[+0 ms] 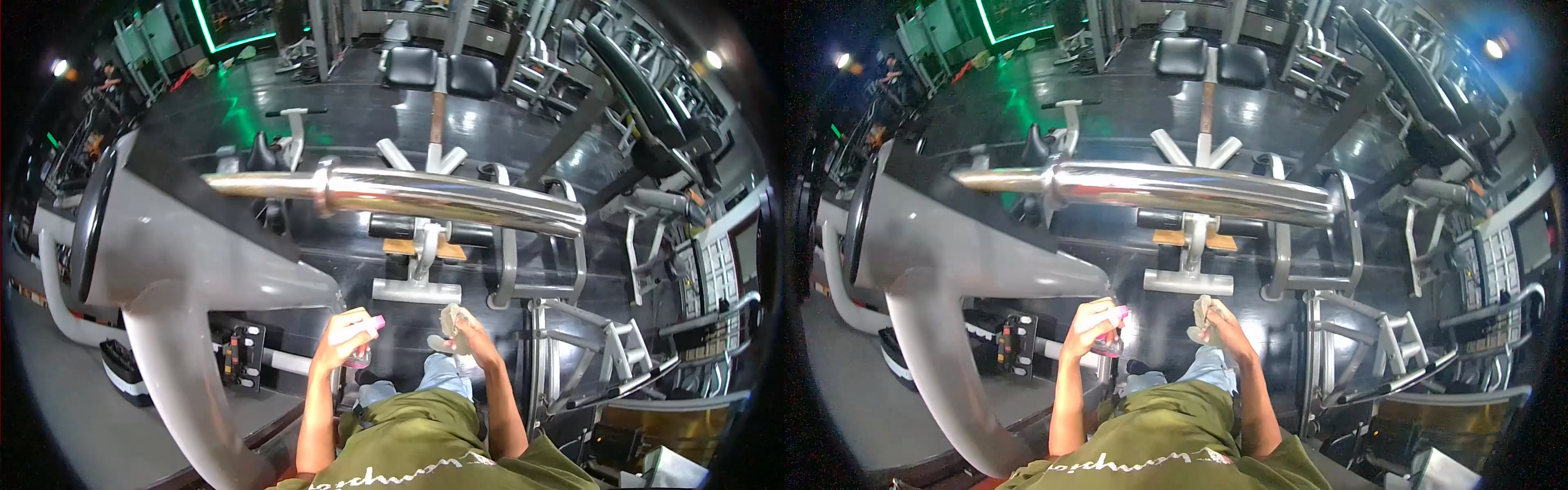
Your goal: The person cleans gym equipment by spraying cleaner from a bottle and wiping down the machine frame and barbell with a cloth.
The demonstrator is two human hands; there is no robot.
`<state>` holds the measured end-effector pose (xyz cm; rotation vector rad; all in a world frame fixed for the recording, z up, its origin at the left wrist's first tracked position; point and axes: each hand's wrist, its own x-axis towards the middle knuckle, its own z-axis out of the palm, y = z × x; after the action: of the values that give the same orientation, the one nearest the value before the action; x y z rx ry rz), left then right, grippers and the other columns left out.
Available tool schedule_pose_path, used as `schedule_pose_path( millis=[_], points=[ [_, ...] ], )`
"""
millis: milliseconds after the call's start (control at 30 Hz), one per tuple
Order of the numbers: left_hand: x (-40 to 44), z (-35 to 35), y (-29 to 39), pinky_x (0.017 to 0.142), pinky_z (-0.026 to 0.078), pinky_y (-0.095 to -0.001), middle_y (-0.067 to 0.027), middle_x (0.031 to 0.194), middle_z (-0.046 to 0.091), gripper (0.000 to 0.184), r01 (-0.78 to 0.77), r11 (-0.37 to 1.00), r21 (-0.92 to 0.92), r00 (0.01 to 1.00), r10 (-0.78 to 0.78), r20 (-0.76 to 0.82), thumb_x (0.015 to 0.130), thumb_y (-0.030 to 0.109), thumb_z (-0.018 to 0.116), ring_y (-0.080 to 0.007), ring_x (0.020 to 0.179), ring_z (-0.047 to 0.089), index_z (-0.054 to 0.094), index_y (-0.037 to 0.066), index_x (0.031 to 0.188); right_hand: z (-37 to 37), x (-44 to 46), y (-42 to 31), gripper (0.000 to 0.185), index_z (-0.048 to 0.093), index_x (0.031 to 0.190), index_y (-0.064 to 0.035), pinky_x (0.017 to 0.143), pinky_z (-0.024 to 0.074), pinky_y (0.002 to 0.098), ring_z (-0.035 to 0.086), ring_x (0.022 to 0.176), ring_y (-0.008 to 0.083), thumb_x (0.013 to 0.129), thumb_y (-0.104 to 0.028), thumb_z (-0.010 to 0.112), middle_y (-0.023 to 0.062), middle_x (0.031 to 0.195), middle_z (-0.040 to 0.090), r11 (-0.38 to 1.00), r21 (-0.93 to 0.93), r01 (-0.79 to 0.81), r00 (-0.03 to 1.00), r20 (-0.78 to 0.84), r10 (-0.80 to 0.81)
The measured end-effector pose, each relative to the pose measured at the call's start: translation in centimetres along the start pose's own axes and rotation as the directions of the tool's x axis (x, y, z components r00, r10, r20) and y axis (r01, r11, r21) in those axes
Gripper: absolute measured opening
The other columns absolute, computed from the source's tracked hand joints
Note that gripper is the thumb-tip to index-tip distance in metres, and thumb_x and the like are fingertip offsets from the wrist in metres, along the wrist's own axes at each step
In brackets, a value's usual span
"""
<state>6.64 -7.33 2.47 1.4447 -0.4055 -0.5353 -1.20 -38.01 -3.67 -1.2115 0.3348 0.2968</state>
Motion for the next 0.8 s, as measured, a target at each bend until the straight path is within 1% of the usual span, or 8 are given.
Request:
schedule_pose_path(
  millis=[133,467,533,600,633,733,767,800],
  points=[
    [2.6,3.8,0.8,0.051,0.044,-0.0252,-0.0048,0.080,0.058,0.020,0.012,1.000,-0.003,0.997,-0.011,0.077,0.089,0.016,0.067,-0.0109,0.058,0.060,0.065,-0.002,0.083,-4.9,-0.6,-0.4,0.022,0.057,0.118,-0.0099,0.058,0.0492,0.0269,0.056,0.067,0.0105,0.104,-0.025,0.049,0.0019,0.088,0.059,0.993,0.103,0.061,0.997,-0.058,-0.055],
    [12.1,12.9,-0.4,0.051,0.045,-0.0244,-0.0042,0.079,0.057,0.022,0.068,0.997,0.021,0.974,-0.071,0.216,0.091,0.019,0.068,-0.0098,0.059,0.059,0.065,-0.001,0.085,-15.2,0.0,-1.7,0.026,0.055,0.112,-0.0100,0.054,0.0458,0.0262,0.054,0.059,0.0120,0.104,-0.034,0.052,0.0046,0.082,0.058,0.999,0.039,0.038,0.966,-0.257,-0.027],
    [13.9,14.5,-1.3,0.051,0.044,-0.0244,-0.0039,0.079,0.057,0.020,0.066,0.997,0.026,0.975,-0.070,0.209,0.092,0.019,0.067,-0.0094,0.059,0.059,0.065,0.000,0.087,-17.1,0.3,-2.0,0.031,0.057,0.111,-0.0106,0.054,0.0453,0.0263,0.054,0.061,0.0118,0.104,-0.040,0.051,0.0043,0.083,0.058,1.000,0.023,0.021,0.960,-0.280,-0.013],
    [15.6,16.3,-2.1,0.053,0.045,-0.0280,-0.0091,0.078,0.059,0.026,0.166,0.976,0.138,0.980,-0.179,0.083,0.089,0.020,0.063,-0.0140,0.056,0.058,0.065,-0.005,0.082,-19.2,0.5,-2.5,0.036,0.058,0.110,-0.0107,0.055,0.0445,0.0262,0.054,0.061,0.0115,0.104,-0.045,0.049,0.0036,0.083,0.058,0.991,0.136,0.015,0.952,-0.305,0.027],
    [17.0,17.2,-2.2,0.051,0.044,-0.0283,-0.0086,0.076,0.059,0.028,0.059,0.995,0.078,0.990,-0.068,0.124,0.089,0.023,0.064,-0.0137,0.054,0.057,0.064,-0.005,0.082,-20.2,0.6,-2.8,0.038,0.058,0.109,-0.0099,0.054,0.0444,0.0265,0.053,0.059,0.0118,0.104,-0.046,0.047,0.0033,0.082,0.057,0.994,0.106,0.022,0.955,-0.298,0.010],
    [19.5,19.2,-3.4,0.050,0.043,-0.0274,-0.0078,0.076,0.060,0.029,0.096,0.991,0.097,0.991,-0.104,0.087,0.088,0.024,0.064,-0.0132,0.053,0.057,0.064,-0.004,0.083,-23.3,1.2,-3.6,0.037,0.058,0.109,-0.0099,0.054,0.0446,0.0272,0.053,0.058,0.0120,0.103,-0.045,0.049,0.0034,0.081,0.057,0.997,0.075,-0.005,0.953,-0.302,0.028],
    [20.2,19.8,-3.9,0.049,0.043,-0.0259,-0.0028,0.070,0.059,0.014,0.081,0.995,0.057,0.992,-0.086,0.087,0.089,0.013,0.063,-0.0089,0.053,0.056,0.066,-0.001,0.084,-24.3,1.5,-3.9,0.037,0.057,0.110,-0.0100,0.053,0.0448,0.0275,0.052,0.058,0.0118,0.103,-0.045,0.050,0.0036,0.081,0.056,0.999,0.040,-0.025,0.946,-0.322,0.036],
    [20.8,20.5,-4.0,0.049,0.043,-0.0259,-0.0028,0.070,0.059,0.014,0.090,0.995,0.052,0.992,-0.094,0.089,0.089,0.013,0.063,-0.0089,0.053,0.056,0.066,-0.001,0.084,-25.0,1.7,-4.2,0.037,0.057,0.110,-0.0100,0.053,0.0448,0.0275,0.052,0.058,0.0118,0.103,-0.045,0.050,0.0036,0.081,0.056,0.999,0.042,-0.033,0.944,-0.326,0.045]
  ],
)
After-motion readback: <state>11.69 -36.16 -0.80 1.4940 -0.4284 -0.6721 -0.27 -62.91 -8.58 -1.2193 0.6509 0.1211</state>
